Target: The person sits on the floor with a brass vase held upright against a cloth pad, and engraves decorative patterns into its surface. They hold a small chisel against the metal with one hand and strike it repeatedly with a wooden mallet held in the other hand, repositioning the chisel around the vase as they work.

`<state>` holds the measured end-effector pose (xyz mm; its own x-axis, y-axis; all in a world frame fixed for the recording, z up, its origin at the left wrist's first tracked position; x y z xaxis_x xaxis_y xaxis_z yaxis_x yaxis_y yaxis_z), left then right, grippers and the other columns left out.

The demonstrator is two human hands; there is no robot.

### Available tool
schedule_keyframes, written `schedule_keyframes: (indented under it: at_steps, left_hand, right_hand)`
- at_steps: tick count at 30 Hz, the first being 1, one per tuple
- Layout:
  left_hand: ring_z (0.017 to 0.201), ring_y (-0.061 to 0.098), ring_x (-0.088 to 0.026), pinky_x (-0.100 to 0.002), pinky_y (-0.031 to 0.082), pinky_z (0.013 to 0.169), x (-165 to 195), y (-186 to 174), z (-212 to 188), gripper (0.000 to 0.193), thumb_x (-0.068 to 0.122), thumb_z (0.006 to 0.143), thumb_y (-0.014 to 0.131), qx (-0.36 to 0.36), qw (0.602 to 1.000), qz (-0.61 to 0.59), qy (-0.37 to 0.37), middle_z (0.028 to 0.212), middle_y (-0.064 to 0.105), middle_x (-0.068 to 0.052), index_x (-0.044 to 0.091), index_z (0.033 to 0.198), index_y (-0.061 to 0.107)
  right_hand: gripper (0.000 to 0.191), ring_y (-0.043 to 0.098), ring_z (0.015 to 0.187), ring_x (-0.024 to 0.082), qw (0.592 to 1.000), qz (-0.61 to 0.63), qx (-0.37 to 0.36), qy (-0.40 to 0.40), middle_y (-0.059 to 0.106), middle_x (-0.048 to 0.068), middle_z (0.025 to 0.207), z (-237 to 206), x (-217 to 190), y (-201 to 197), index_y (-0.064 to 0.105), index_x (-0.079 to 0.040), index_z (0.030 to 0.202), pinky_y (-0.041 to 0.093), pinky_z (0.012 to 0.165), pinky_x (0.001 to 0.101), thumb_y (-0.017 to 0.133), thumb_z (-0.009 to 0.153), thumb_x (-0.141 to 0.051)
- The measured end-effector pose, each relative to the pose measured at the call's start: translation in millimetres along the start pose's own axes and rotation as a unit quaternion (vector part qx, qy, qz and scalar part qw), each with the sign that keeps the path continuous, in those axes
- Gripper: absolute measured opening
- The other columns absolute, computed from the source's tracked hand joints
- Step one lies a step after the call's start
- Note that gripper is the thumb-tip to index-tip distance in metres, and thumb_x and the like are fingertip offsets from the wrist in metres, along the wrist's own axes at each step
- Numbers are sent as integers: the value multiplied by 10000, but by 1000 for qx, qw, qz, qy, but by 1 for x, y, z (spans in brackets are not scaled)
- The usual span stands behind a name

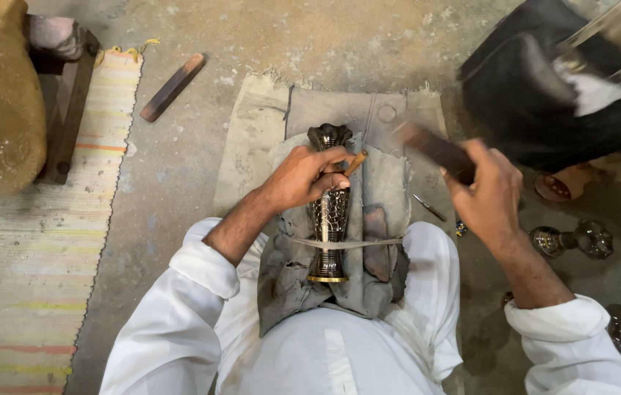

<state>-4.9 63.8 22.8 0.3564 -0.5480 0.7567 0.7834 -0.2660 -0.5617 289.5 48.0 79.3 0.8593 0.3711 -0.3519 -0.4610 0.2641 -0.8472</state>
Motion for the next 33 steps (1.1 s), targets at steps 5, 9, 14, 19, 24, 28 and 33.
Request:
schedule_keyframes:
  at_steps: [5,9,14,19,24,28,33]
  left_hand:
    - [708,756,-259,-375,537,609,-2,3,-3,376,225,911,797,26,999,0,-20,829,773,-109,83,1229,655]
    - [778,782,-157,-318,610,698,-9,-1,-11,355,171,949,757,100,986,-97,-95,851,803,-68,100,1274,633]
    - [929,801,-167,-337,624,760,-6,2,-23,351,131,931,801,120,983,-127,-65,984,823,-89,80,1240,643]
    - [890,798,-248,-361,627,733,1,15,-19,432,197,901,810,57,997,-32,-48,983,792,-141,75,1275,632]
    - [866,798,-288,-383,613,704,8,17,-21,440,223,901,788,66,995,-3,-69,970,791,-153,87,1284,619]
    - [874,784,-312,-406,599,698,12,18,-21,398,232,916,781,70,995,22,-74,956,790,-151,84,1248,619]
    - [828,776,-327,-424,586,670,14,17,-20,374,251,910,787,69,994,43,-78,909,784,-146,90,1207,626]
  right_hand:
    - [353,670,837,354,995,-51,-58,-56,695,127,904,6,0,3,676,-71,1127,509,741,470,767,787,-86]
    - [302,673,793,369,985,-68,-155,33,691,160,816,3,11,7,718,-100,1109,492,692,483,827,842,-189]
    - [325,643,698,209,956,92,-244,136,712,80,767,-9,18,22,704,-114,1049,500,647,378,819,801,-288]
    - [335,556,646,186,948,107,-264,145,631,98,699,-14,16,29,676,-104,1053,460,597,379,808,813,-296]
    - [283,568,613,232,959,7,-264,99,603,139,679,-12,12,26,671,-86,994,453,615,417,804,861,-298]
    - [278,634,655,244,981,25,-178,74,638,102,720,-7,9,24,660,-85,987,476,614,407,803,865,-290]
    - [220,658,699,268,998,12,-58,9,665,88,850,-2,9,18,648,-46,1102,491,666,394,758,956,-168]
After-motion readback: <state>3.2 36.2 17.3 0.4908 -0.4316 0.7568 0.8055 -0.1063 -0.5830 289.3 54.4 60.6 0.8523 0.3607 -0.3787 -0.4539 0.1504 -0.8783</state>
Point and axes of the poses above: each hand's wrist, its own z-axis towards the middle knuckle, its own y-axis out of the palm, x = y × z, the point moved 3 cm from there along z, towards the middle knuckle
